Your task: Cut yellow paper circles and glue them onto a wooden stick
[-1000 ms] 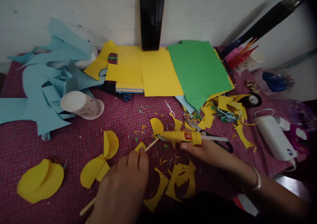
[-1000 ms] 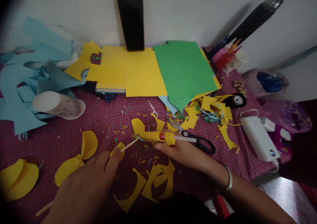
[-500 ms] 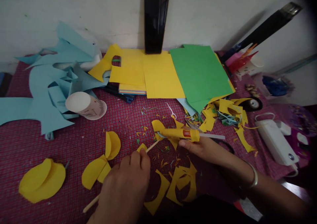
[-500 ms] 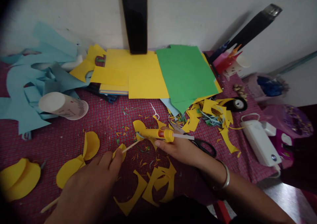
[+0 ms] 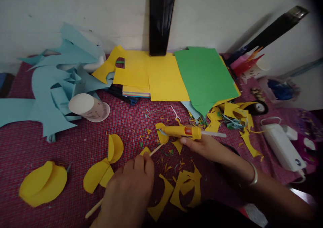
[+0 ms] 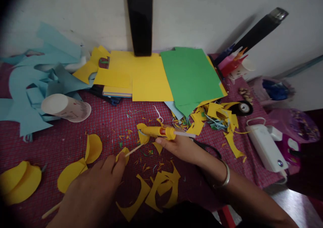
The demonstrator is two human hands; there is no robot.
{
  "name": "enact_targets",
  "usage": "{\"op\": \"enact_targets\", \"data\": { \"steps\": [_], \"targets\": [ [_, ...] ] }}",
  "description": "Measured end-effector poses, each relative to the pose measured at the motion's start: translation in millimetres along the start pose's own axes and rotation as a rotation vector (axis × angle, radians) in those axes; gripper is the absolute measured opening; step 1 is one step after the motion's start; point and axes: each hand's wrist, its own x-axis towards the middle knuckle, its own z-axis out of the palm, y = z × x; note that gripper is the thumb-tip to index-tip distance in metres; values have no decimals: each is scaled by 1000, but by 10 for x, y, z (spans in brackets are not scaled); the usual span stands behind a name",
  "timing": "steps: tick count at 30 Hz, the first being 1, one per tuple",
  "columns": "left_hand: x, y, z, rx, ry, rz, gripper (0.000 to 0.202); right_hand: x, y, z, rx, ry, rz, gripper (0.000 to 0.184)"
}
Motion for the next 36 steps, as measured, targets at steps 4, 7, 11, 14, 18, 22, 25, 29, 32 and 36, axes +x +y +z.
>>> {"op": "enact_targets", "data": {
  "steps": [4,7,11,14,18,22,25,29,32,36],
  "targets": [
    [4,1,15,-5,16,4,44,34,6,10,61,-26,11,31],
    [6,4,13,8,17,-1,43,56,9,13,52,-24,27,31],
    [3,3,11,17,7,-4,43,79,-10,9,76,-29,14,34],
    [1,-1,16,15,13,2,42,92,-41,1,88,-27,13,33],
    [-3,-8,26,21,9,5,42,101,-85,-8,95,-24,17,28],
    [-2,-9,23,25,10,11,42,96,-105,-12,94,-18,33,23],
    [0,-10,20,28,16,9,42,76,-84,-20,68,5,35,22],
    [-6,-19,36,17,31,9,42,52,-51,-36,23,5,24,24],
    [-9,-20,43,6,52,21,40,64,-62,-52,-24,-1,37,25],
    [-7,-16,46,12,18,7,42,94,-79,-68,-75,-5,52,28]
  ]
}}
